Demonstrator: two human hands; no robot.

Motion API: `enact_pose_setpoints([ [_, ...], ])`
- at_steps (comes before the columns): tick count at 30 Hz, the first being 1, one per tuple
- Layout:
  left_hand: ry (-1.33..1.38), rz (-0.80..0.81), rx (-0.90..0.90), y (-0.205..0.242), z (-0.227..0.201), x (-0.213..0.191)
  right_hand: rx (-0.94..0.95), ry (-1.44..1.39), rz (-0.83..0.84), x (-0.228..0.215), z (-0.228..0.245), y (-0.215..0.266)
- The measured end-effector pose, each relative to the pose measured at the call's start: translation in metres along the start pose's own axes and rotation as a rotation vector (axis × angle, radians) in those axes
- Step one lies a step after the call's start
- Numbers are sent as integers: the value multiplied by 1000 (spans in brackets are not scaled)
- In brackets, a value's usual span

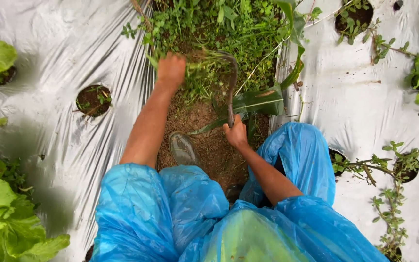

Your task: Using a sickle to cut and remove weeds from a vegetable garden bed covered in plastic mulch.

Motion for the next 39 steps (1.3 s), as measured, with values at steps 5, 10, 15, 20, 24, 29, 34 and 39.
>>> enact_pose_setpoints([
  [5,43,403,-112,39,-34,-55,39,-142,-100,22,-1,-17],
  [10,134,322,-93,42,-44,-30,-72,-337,-203,16,26,-14],
  [15,186,300,-79,46,-68,-49,-158,-633,-345,55,16,-42],
  [20,120,320,-45,31,-71,-12,-113,-480,144,129,-8,1],
  [24,105,296,2,27,-73,1,-103,-515,-9,91,8,-7],
  [29,36,260,-8,28,-77,4,-151,-747,-383,55,21,-42],
  [34,15,267,-17,15,-79,3,-300,-880,-161,126,-1,-22],
  [39,-37,327,-21,10,-81,22,-100,-612,134,131,-7,17],
])
Point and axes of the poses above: each hand's wrist, its own y-axis away from the middle knuckle, its own x-axis out of the palm, z = x × y, the point moved 4 cm from there along -y, towards the middle knuckle, and after that the axes turned 10 degrees about y, right-handed, at the moved point
